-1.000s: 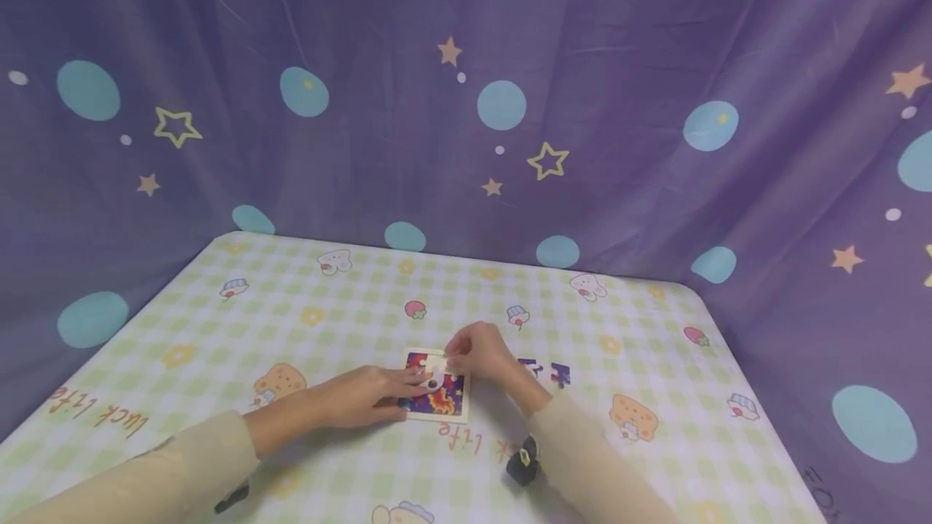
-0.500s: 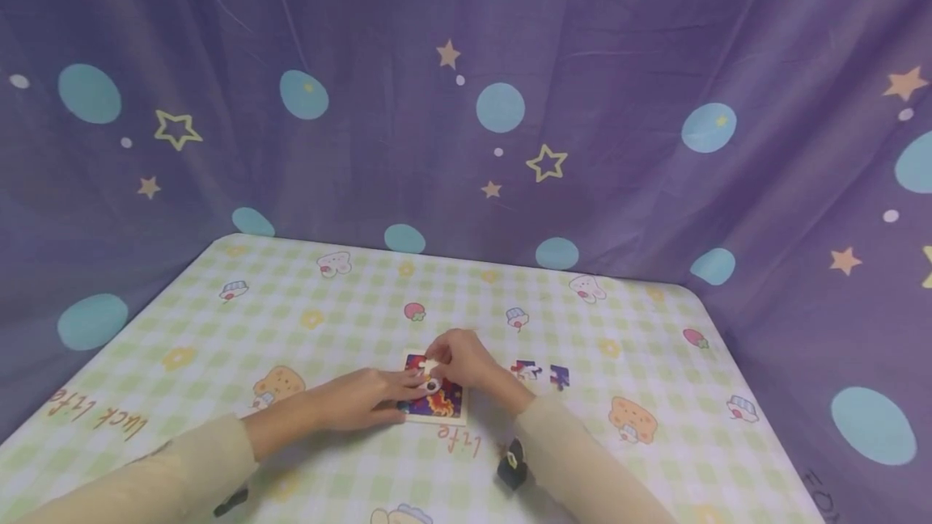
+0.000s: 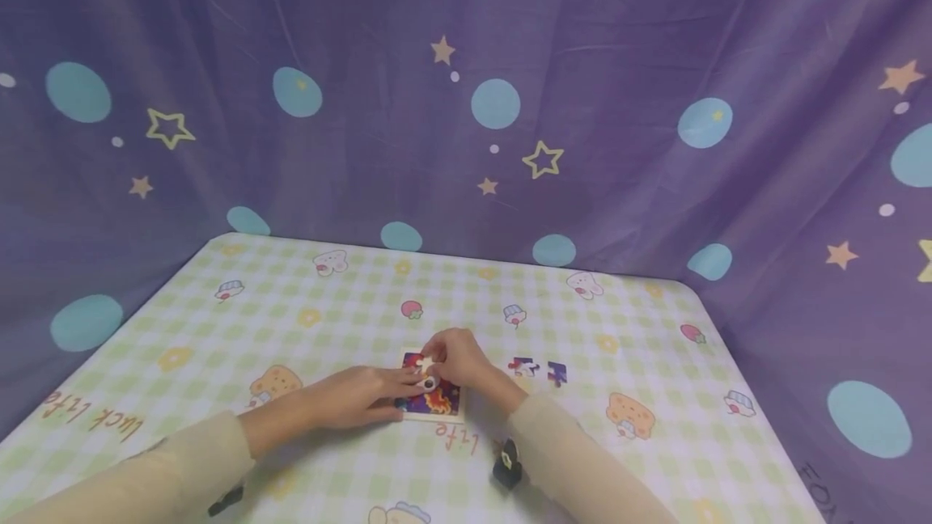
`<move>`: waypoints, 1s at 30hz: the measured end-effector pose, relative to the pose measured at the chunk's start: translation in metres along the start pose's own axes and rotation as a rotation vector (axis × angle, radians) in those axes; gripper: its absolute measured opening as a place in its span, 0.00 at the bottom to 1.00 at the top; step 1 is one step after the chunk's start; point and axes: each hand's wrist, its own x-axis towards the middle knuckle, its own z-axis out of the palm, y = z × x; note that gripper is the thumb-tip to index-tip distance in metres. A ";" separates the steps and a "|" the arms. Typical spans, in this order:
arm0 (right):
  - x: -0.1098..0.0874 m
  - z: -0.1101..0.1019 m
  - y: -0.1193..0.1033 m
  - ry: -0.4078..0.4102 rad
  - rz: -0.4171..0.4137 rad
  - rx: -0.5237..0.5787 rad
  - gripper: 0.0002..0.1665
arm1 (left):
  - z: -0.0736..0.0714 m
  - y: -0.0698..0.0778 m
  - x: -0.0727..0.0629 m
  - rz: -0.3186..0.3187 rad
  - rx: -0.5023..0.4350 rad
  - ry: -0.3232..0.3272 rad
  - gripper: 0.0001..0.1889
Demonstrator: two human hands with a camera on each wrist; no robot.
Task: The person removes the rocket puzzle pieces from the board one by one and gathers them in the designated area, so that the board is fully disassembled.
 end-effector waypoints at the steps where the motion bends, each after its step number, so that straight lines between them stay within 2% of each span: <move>1: 0.000 0.000 0.000 -0.001 0.004 0.002 0.11 | 0.000 0.000 0.000 0.000 0.009 -0.005 0.23; 10: 0.001 -0.001 0.000 -0.006 0.040 0.011 0.11 | -0.002 0.001 0.002 -0.013 0.052 -0.027 0.23; 24: 0.003 -0.001 0.000 -0.015 0.072 0.030 0.11 | 0.000 0.003 -0.013 0.009 0.012 0.006 0.23; 30: 0.005 -0.003 -0.003 -0.035 0.096 0.035 0.11 | 0.000 0.002 -0.014 0.024 0.000 0.010 0.24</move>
